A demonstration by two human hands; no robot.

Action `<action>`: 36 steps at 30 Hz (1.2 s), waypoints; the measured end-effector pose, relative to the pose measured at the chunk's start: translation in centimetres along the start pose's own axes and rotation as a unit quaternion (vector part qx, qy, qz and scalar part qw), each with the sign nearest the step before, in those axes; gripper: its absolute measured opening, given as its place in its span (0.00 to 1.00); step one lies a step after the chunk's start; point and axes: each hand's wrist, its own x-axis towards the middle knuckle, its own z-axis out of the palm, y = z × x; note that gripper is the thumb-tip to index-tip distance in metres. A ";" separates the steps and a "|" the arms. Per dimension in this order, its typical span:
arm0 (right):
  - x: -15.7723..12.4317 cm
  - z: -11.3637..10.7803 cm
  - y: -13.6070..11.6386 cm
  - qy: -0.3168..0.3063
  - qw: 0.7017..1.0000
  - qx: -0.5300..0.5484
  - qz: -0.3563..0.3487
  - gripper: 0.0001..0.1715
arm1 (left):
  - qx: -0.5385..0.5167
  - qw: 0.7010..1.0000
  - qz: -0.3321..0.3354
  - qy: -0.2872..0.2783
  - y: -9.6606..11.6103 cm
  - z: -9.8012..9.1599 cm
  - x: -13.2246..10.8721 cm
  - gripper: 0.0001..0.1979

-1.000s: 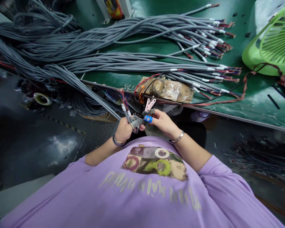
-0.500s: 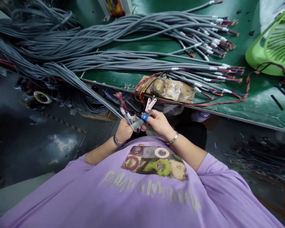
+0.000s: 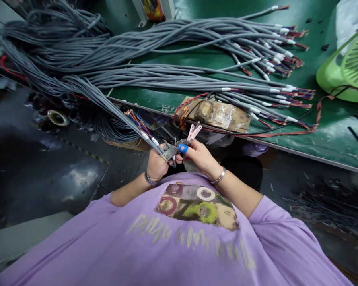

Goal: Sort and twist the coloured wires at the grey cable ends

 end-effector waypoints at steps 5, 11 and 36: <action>0.5 0.8 -0.4 -0.021 0.999 0.033 -0.004 0.20 | 0.037 0.999 0.002 -0.029 0.5 0.2 -0.1 0.22; 0.4 0.8 -0.2 -0.003 0.999 0.027 -0.022 0.24 | 0.064 0.993 -0.018 -0.094 1.9 0.3 -0.1 0.22; 1.5 -3.4 -1.5 0.070 0.994 0.083 0.027 0.32 | -0.004 0.992 -0.006 -0.124 2.9 0.6 0.8 0.21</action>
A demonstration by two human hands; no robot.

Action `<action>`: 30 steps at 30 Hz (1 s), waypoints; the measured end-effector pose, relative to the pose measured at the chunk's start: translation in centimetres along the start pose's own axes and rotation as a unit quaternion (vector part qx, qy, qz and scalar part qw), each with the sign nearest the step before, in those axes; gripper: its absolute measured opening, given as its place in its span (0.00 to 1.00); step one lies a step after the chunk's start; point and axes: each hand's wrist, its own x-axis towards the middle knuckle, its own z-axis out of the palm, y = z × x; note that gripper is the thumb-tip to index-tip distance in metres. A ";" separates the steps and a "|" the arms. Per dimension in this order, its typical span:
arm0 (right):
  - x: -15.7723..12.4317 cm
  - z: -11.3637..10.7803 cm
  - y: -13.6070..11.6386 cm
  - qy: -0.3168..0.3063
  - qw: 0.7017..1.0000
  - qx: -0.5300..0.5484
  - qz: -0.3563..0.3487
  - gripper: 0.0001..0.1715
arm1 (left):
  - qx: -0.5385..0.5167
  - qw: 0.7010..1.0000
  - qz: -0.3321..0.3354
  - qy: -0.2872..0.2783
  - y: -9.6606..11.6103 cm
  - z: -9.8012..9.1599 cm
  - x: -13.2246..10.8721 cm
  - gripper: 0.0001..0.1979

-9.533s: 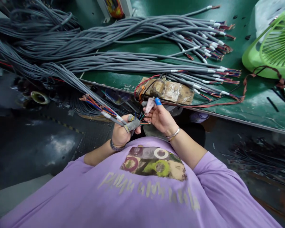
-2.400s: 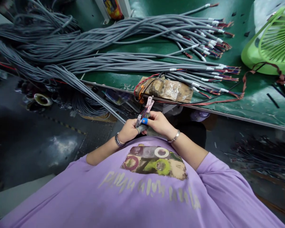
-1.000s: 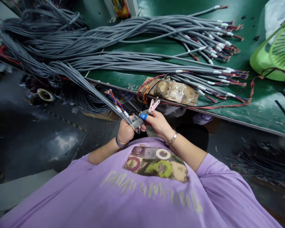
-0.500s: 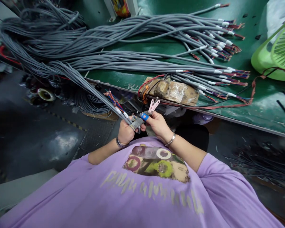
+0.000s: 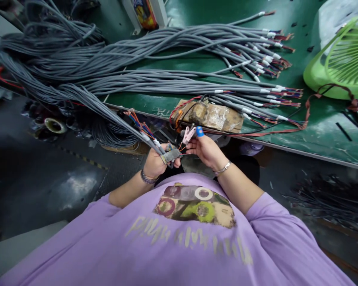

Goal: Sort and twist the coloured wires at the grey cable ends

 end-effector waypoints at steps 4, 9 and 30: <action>0.3 1.1 -0.1 0.022 0.999 0.010 -0.028 0.32 | 0.019 0.999 -0.025 -0.041 0.8 0.4 1.2 0.21; 0.9 1.1 0.1 0.040 0.997 0.047 -0.040 0.32 | 0.031 0.997 -0.050 -0.056 0.4 0.2 2.0 0.22; 0.2 1.4 -0.7 0.016 0.995 0.084 0.041 0.36 | 0.019 0.998 -0.028 -0.049 1.1 0.3 0.0 0.21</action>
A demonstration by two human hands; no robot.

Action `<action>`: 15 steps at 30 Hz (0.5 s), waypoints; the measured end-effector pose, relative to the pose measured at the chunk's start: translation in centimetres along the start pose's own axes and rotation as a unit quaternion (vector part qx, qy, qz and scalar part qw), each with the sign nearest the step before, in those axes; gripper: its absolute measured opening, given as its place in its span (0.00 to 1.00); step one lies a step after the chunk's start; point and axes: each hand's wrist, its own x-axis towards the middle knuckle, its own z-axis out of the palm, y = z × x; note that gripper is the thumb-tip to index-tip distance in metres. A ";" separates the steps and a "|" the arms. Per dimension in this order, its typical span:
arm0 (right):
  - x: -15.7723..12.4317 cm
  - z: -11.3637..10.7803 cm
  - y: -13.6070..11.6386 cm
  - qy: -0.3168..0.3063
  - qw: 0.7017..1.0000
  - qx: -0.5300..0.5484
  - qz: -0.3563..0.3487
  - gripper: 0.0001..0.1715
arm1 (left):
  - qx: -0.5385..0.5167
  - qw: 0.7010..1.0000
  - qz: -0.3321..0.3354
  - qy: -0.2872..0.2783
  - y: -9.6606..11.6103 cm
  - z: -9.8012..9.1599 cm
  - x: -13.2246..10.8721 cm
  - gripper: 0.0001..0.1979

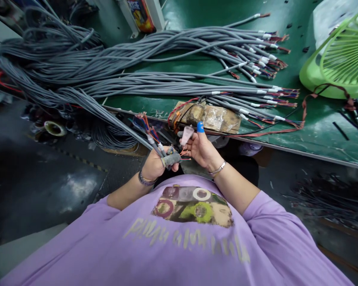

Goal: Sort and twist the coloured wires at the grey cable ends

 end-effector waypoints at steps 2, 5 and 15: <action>0.0 0.1 0.0 0.008 1.000 -0.007 -0.011 0.30 | 0.000 0.999 0.026 0.024 -0.1 0.2 -0.5 0.21; 0.0 0.3 0.2 0.022 0.999 -0.025 -0.040 0.23 | -0.001 0.997 0.055 0.053 -0.4 0.5 -0.8 0.20; 0.3 0.3 0.2 0.045 0.996 -0.041 -0.063 0.28 | -0.022 0.995 0.040 0.089 -0.8 0.9 0.4 0.19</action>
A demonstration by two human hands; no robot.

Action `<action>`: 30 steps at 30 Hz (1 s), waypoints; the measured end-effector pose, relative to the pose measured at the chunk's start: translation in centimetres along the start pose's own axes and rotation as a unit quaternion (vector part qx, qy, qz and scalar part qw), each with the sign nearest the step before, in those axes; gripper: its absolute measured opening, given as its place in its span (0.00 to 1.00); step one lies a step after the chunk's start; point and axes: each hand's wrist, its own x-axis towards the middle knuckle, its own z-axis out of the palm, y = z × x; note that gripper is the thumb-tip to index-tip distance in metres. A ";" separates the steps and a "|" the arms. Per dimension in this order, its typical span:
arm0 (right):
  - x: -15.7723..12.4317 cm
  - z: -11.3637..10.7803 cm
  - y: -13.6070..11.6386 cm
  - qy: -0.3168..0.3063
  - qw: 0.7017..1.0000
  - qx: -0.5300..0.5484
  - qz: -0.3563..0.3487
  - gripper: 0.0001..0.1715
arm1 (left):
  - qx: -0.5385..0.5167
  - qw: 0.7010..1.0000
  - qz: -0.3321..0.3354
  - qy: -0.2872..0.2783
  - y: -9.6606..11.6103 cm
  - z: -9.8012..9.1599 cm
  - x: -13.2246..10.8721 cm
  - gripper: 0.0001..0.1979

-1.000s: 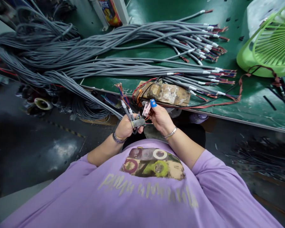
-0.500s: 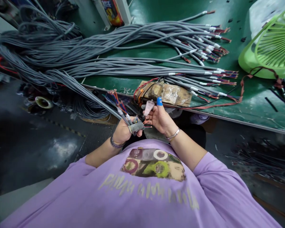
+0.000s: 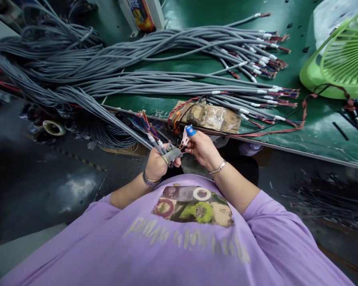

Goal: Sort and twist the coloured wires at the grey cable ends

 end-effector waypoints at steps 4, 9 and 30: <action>0.0 -0.5 0.4 -0.006 0.999 0.023 -0.043 0.26 | -0.013 1.000 -0.017 0.004 0.0 -0.2 0.4 0.19; 0.2 -1.3 1.1 0.008 0.994 -0.006 -0.113 0.26 | -0.014 1.000 -0.027 -0.004 0.2 -0.4 0.4 0.19; 0.0 0.3 0.4 -0.007 0.999 0.035 0.026 0.34 | 0.012 1.000 -0.017 -0.009 -0.2 -0.2 -0.1 0.21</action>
